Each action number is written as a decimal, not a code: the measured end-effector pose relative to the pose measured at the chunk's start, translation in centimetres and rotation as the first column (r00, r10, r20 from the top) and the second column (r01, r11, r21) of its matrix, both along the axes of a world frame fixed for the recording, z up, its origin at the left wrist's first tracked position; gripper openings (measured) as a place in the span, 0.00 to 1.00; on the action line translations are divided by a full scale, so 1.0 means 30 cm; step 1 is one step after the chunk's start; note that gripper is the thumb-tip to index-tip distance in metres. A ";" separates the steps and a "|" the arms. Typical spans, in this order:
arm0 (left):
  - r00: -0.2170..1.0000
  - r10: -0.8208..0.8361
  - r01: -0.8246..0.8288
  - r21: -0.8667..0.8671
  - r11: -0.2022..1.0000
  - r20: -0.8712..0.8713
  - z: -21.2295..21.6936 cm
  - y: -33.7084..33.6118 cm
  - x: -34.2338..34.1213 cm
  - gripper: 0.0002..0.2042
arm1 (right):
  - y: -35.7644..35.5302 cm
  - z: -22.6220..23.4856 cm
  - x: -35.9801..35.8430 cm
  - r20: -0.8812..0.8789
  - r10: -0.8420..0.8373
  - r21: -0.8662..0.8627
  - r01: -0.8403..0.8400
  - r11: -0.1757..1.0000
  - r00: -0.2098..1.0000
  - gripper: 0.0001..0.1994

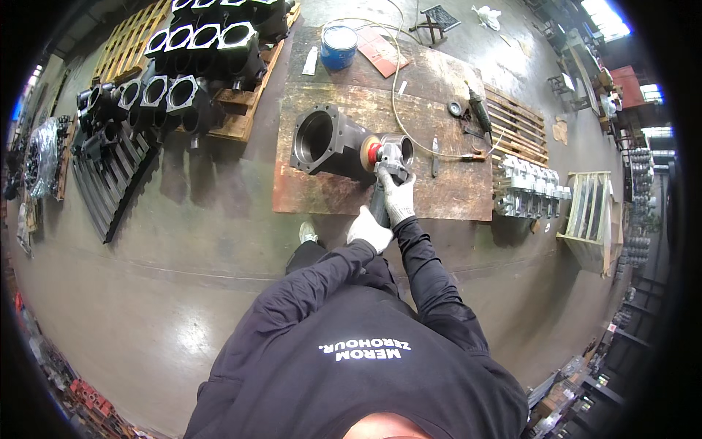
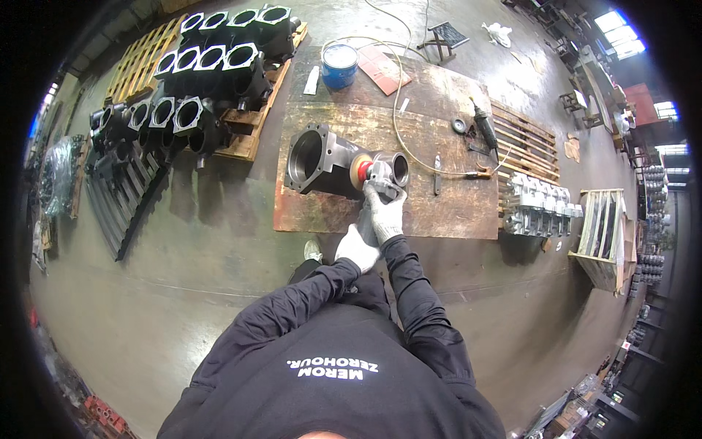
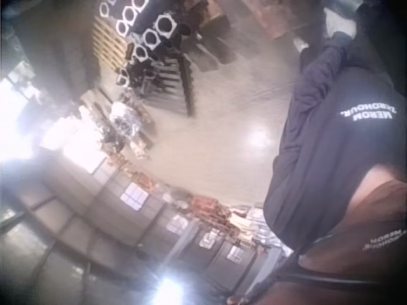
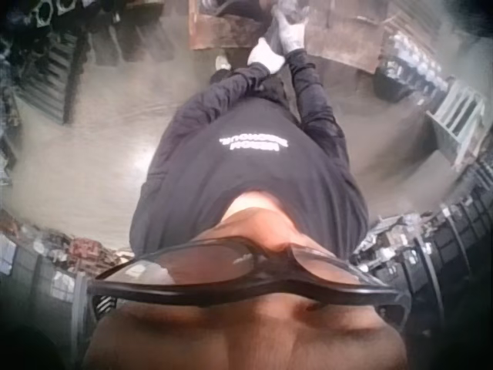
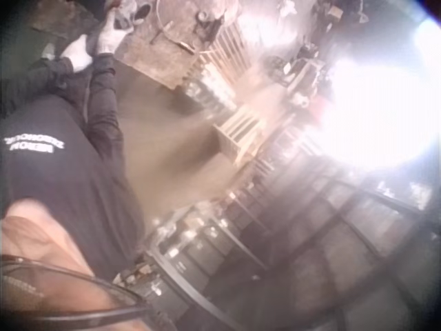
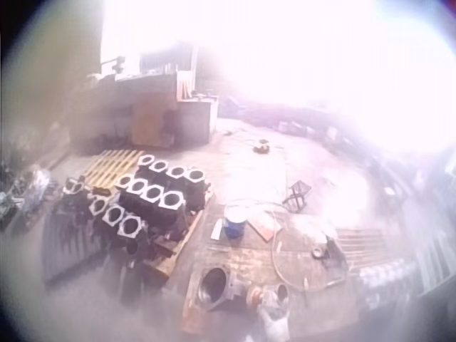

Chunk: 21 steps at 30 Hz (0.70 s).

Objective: The person uses an angle grinder to smooth the exterior and interior surfaces of a large metal pipe fitting on a workbench. They rotate the part and reposition it to access different areas, then switch to a smaller rotary tool to finish the interior bore before returning to the angle grinder for additional exterior grinding.

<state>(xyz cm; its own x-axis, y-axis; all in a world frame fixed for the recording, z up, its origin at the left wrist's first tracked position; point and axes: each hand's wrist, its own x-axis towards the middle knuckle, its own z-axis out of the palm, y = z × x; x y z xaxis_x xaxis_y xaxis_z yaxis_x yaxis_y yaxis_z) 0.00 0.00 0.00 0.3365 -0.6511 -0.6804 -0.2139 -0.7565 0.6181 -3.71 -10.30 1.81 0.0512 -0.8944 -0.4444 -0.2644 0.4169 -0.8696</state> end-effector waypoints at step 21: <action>0.974 0.121 -0.107 -0.082 0.991 0.193 0.051 -0.147 -0.107 0.37 | -0.191 -0.086 -0.099 0.139 0.111 -0.084 -0.100 0.991 0.984 0.44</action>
<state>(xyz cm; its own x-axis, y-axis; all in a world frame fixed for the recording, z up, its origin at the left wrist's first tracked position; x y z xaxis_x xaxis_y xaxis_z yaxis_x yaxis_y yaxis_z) -3.21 -4.41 1.53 0.5339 -0.6448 -0.5470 -0.2517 -0.7388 0.6252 -6.67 -16.02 -0.75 0.2052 -0.9117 -0.3558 -0.1737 0.3239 -0.9300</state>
